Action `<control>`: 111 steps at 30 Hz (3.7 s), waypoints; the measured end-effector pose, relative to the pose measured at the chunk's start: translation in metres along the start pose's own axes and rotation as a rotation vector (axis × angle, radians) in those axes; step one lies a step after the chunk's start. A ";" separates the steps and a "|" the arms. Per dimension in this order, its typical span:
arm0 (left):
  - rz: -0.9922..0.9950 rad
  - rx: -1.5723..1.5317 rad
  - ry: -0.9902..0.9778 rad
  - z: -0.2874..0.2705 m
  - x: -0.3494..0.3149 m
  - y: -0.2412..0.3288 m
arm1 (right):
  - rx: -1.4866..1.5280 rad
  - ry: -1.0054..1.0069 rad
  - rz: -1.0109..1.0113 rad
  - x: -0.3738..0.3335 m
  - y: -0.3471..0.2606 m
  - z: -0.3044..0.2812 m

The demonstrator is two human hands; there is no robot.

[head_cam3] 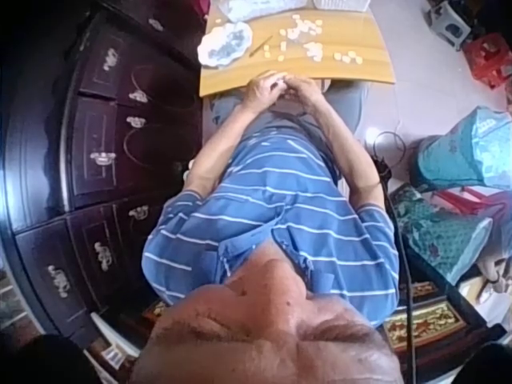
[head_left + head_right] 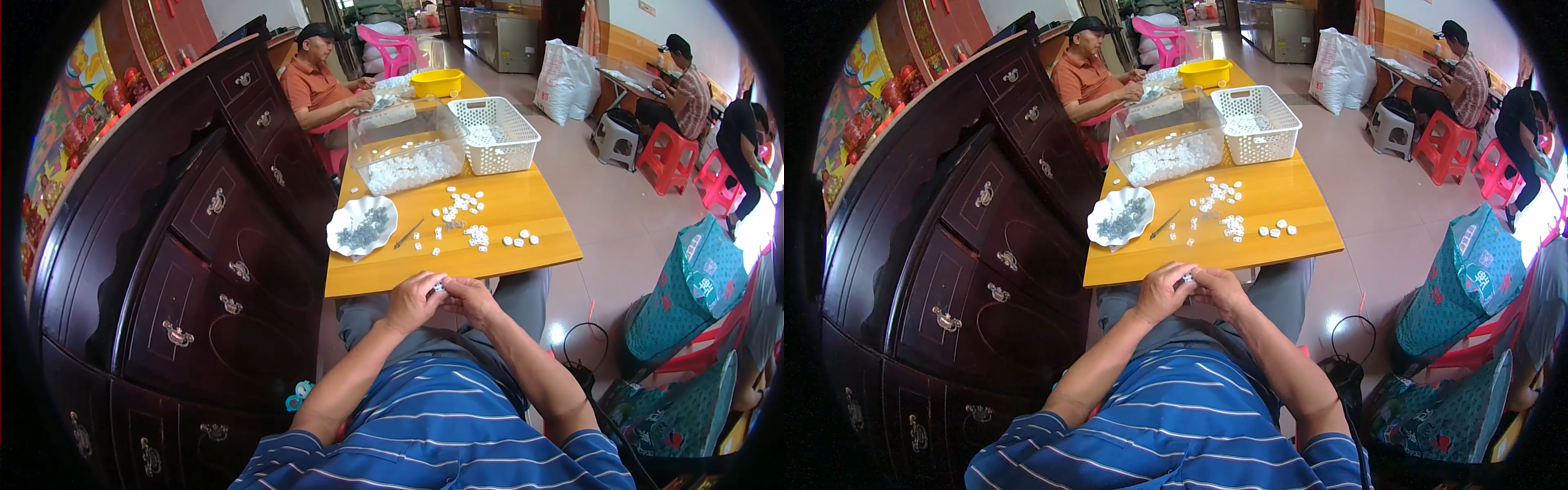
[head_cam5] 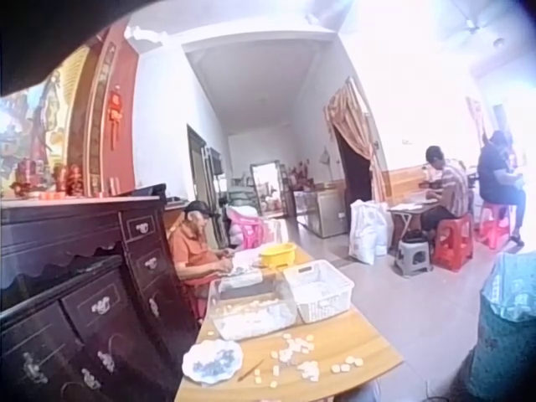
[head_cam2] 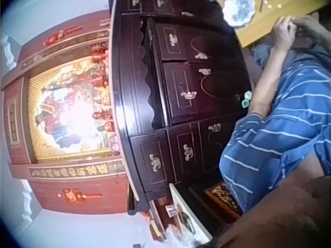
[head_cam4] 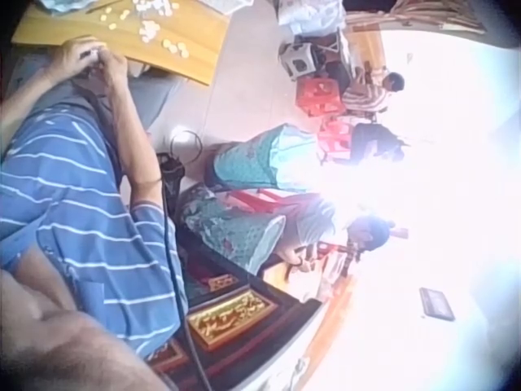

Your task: Manually assembling small white plastic components by inserting tiny metal pins into them.

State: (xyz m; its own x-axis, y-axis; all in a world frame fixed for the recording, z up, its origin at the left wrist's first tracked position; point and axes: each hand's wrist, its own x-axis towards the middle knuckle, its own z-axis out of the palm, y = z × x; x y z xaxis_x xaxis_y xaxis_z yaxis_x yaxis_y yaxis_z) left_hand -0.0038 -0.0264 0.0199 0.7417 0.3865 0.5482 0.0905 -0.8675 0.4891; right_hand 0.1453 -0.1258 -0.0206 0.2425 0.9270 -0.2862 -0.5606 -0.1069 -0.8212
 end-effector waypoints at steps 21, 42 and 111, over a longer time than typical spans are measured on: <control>-0.060 -0.068 0.045 0.001 -0.001 -0.003 | -0.075 0.051 -0.280 -0.001 0.007 0.014; 0.026 -0.042 0.071 0.002 -0.001 -0.003 | -0.144 0.187 -0.298 -0.005 0.009 0.020; 0.070 0.061 -0.435 0.154 0.210 -0.045 | -1.063 0.805 -0.532 -0.008 -0.091 -0.045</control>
State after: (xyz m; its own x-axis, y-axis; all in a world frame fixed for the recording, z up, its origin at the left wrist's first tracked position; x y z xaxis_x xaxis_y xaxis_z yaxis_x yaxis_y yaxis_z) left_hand 0.2501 0.0455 0.0091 0.9568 0.1697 0.2363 0.0595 -0.9091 0.4124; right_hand 0.2299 -0.1400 0.0341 0.8067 0.5281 0.2653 0.4972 -0.3639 -0.7876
